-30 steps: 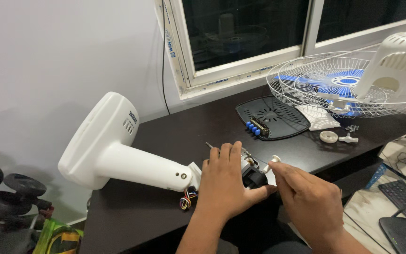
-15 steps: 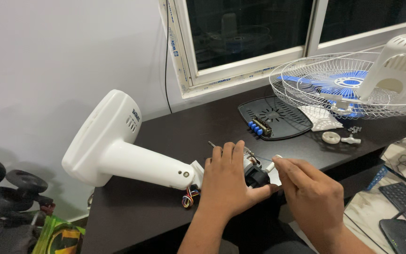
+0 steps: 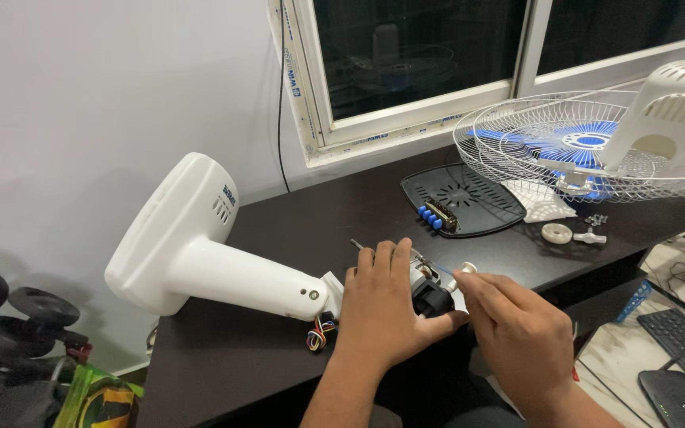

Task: The person works on the internal motor and wiring of a disassembled electric fan on a desk. They repeatedly adjust and reposition wires and small components within the motor housing using their hands, without using any visible tools. The fan casing and blades remain separate on the desk throughout the clip.

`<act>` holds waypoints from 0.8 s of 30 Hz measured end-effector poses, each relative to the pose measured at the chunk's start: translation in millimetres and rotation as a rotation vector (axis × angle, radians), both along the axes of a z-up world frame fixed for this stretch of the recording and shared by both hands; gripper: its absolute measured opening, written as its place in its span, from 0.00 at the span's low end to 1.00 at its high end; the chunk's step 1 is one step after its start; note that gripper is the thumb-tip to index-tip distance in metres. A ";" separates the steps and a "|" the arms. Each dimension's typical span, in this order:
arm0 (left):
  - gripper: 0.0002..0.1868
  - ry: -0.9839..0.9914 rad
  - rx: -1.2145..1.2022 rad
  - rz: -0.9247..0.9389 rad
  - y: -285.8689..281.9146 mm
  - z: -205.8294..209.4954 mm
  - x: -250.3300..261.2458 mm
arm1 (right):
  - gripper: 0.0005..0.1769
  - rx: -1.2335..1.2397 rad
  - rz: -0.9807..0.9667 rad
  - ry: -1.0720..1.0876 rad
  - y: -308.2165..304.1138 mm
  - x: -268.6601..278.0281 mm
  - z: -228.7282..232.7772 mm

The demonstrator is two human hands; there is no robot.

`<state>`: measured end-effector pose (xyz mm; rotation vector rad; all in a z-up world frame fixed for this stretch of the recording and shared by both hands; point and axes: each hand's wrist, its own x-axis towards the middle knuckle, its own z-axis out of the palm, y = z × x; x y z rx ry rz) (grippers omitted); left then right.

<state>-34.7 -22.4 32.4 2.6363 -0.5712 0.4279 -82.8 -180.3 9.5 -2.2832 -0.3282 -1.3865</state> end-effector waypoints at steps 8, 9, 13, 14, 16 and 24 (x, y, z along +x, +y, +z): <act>0.60 -0.049 -0.013 0.000 0.6 -1.1 0.5 | 0.11 0.052 0.006 0.004 0.7 -2.8 -1.9; 0.60 -0.062 -0.016 -0.001 0.7 -1.2 0.8 | 0.11 0.048 0.002 0.000 0.8 -2.3 -2.1; 0.60 -0.061 -0.028 -0.003 1.4 -2.0 -0.4 | 0.10 0.035 -0.006 -0.024 0.9 -1.8 -2.0; 0.60 -0.051 -0.025 -0.003 1.5 -2.2 -0.4 | 0.10 0.039 -0.008 -0.018 0.8 -1.5 -2.1; 0.60 -0.042 -0.023 -0.002 1.2 -2.4 -0.1 | 0.10 0.036 -0.008 -0.022 0.1 -1.0 -2.0; 0.61 -0.021 -0.001 -0.001 0.3 -3.2 2.0 | 0.11 0.028 0.017 -0.013 -2.6 1.3 -3.2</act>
